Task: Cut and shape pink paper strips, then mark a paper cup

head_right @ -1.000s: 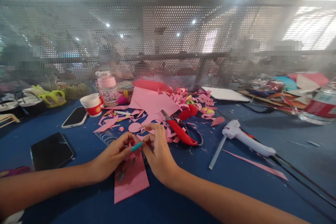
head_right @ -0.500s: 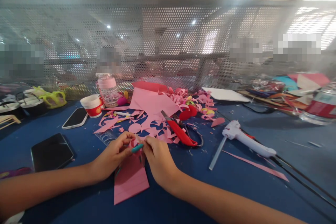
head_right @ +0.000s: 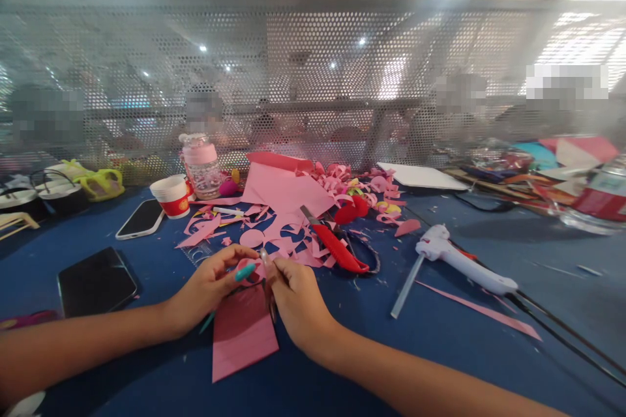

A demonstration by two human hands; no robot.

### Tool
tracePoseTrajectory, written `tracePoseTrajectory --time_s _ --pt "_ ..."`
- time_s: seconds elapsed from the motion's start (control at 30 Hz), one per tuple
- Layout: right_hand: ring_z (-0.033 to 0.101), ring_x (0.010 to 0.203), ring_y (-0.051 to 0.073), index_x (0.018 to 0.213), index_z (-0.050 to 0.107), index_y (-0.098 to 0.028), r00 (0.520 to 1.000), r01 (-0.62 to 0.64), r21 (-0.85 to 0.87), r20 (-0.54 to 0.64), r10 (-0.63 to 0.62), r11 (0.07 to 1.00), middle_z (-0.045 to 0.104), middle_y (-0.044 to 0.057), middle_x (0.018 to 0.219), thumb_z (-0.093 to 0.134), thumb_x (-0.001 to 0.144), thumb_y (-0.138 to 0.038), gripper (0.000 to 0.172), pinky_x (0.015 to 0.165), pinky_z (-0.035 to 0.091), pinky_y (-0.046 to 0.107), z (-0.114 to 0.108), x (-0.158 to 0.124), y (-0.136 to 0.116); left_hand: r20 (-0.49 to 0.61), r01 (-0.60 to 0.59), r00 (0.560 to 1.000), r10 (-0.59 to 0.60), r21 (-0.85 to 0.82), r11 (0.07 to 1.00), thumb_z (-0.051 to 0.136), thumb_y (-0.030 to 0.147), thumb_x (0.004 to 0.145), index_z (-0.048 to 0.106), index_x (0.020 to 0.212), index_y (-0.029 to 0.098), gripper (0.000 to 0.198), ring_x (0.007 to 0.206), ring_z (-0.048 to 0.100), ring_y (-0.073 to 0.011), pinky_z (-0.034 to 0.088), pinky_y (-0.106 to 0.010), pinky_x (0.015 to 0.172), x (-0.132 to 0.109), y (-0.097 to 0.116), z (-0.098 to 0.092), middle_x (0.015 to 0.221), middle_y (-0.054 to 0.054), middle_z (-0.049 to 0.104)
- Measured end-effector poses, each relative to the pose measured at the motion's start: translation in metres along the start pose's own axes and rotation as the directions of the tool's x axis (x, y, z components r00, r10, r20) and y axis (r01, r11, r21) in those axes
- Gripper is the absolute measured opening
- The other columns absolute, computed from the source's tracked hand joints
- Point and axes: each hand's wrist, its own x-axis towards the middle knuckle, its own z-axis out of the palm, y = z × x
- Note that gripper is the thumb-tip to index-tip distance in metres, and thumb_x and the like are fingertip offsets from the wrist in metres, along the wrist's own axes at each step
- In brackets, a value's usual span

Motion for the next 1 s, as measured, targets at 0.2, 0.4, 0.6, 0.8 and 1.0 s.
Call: tracePoseTrajectory --time_s 0.2,0.4,0.6,0.8,1.0 --pt "0.035 0.037 0.007 0.058 0.045 -0.018 0.999 0.011 0.033 -0.045 -0.009 0.999 0.045 -0.004 0.044 0.033 0.087 -0.043 0.04 0.038 0.026 0.019 -0.0006 0.003 0.0035 -0.055 0.05 0.997 -0.046 0.059 0.997 0.041 0.045 0.087 0.058 0.099 0.017 0.035 0.076 0.055 -0.014 0.043 -0.024 0.069 -0.0004 -0.0002 0.0007 0.085 -0.002 0.061" --pt "0.036 0.031 0.007 0.059 0.044 -0.019 0.999 -0.041 0.117 0.013 0.04 0.992 0.049 -0.004 0.042 0.036 0.083 -0.051 0.04 0.033 0.025 0.018 -0.0001 -0.0002 -0.0035 0.034 0.061 0.997 -0.062 0.047 0.997 0.054 0.04 0.081 0.059 0.084 0.015 0.025 0.068 0.056 -0.0122 0.043 -0.023 0.063 0.0046 -0.0019 0.0012 0.075 0.0 0.062" --pt "0.034 0.032 0.005 0.056 0.044 -0.018 0.997 -0.074 0.172 0.003 0.074 0.982 0.042 -0.005 0.04 0.042 0.08 -0.054 0.043 0.033 0.024 0.018 0.0007 -0.0015 -0.0029 0.005 0.04 0.999 -0.039 -0.069 0.997 0.065 0.03 0.074 0.055 0.106 0.02 0.034 0.099 0.057 -0.0186 0.042 -0.031 0.087 0.0021 -0.0003 0.0021 0.11 -0.005 0.061" --pt "0.03 0.034 0.005 0.059 0.042 -0.019 0.998 -0.036 0.152 -0.051 0.044 0.988 0.039 -0.007 0.042 0.039 0.082 -0.052 0.04 0.033 0.022 0.018 -0.0009 0.0012 0.0025 0.055 0.046 0.997 -0.045 -0.027 0.999 0.048 0.042 0.084 0.047 0.12 0.019 0.042 0.078 0.064 -0.0172 0.046 -0.03 0.074 0.0002 0.0037 0.0008 0.081 -0.003 0.068" --pt "0.033 0.036 0.006 0.064 0.043 -0.019 0.995 0.015 0.122 -0.099 -0.003 0.992 0.042 -0.006 0.048 0.039 0.081 -0.053 0.038 0.034 0.026 0.018 -0.0019 0.0017 -0.0025 0.026 0.112 0.992 -0.12 0.203 0.973 0.042 0.045 0.086 0.053 0.076 0.016 0.033 0.041 0.054 -0.0106 0.04 -0.021 0.046 -0.0005 -0.0007 0.0024 0.052 0.003 0.061"
